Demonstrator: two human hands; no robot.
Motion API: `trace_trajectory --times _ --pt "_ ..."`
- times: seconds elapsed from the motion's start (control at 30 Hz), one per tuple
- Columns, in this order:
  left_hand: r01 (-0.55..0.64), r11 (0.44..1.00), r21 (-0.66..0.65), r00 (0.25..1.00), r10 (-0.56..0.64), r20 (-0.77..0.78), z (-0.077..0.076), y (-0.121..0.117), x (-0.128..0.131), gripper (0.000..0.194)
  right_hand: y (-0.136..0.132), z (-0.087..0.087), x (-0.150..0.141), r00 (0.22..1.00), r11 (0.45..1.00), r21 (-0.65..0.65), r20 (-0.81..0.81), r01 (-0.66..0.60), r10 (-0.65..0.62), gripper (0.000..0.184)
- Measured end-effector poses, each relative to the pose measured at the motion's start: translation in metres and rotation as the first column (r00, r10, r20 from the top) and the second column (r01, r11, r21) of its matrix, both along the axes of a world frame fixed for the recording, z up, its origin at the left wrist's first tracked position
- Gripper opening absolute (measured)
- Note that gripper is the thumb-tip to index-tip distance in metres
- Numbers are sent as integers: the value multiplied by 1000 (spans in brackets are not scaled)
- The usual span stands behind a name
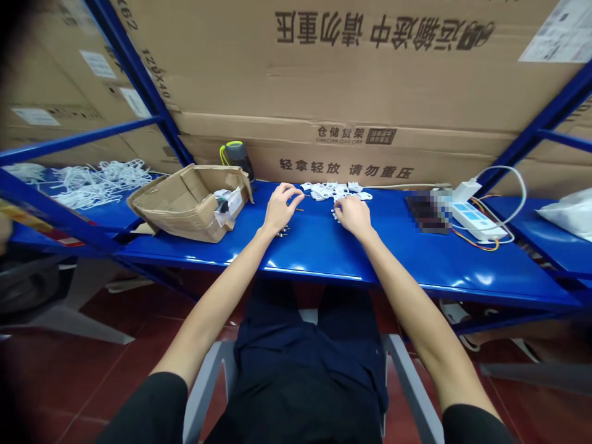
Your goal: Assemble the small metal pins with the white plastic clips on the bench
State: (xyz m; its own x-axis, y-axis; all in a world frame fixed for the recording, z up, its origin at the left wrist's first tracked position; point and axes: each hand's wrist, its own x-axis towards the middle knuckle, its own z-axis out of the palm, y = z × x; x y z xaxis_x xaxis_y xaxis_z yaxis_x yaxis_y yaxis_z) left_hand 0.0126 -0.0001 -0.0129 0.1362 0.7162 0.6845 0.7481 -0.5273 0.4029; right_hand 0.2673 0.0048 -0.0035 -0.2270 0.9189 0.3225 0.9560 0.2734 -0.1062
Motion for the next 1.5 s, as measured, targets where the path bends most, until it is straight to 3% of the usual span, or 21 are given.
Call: trace_trajectory --times 0.23,0.33,0.43,0.5,0.6,0.77,0.87,1.3,1.5 --pt "6 1000 -1 1000 -6 0 0 -1 0 23 13 -2 -19 998 996 -53 -3 68 -69 20" --pt "8 1000 -7 1000 -8 -2 1 -2 0 24 12 -1 -25 995 998 -47 -86 48 -52 19" --pt "9 1000 -16 1000 -9 -5 1 -2 1 24 9 -4 -31 965 998 -18 -258 -53 46 19" --pt "11 1000 -26 1000 -11 -12 1 -2 2 22 9 -7 -34 893 989 2 -429 -148 134 16" --pt "14 999 -40 999 -15 -37 2 -3 3 22 10 -14 -37 721 967 38 -658 -252 214 12" --pt "40 998 -44 996 -43 -74 2 -4 3 21 13 -22 -38 527 960 51 -827 -274 194 21" --pt "61 997 -45 992 -65 -105 3 -5 3 22 14 -23 -38 487 959 68 -850 -274 199 29" --pt "26 1000 10 977 -23 -212 3 -6 4 25 4 -18 -42 463 945 122 -847 -305 259 49" --pt "21 999 -29 975 -26 -221 7 -11 5 27 8 -23 -43 386 933 149 -880 -328 276 59"
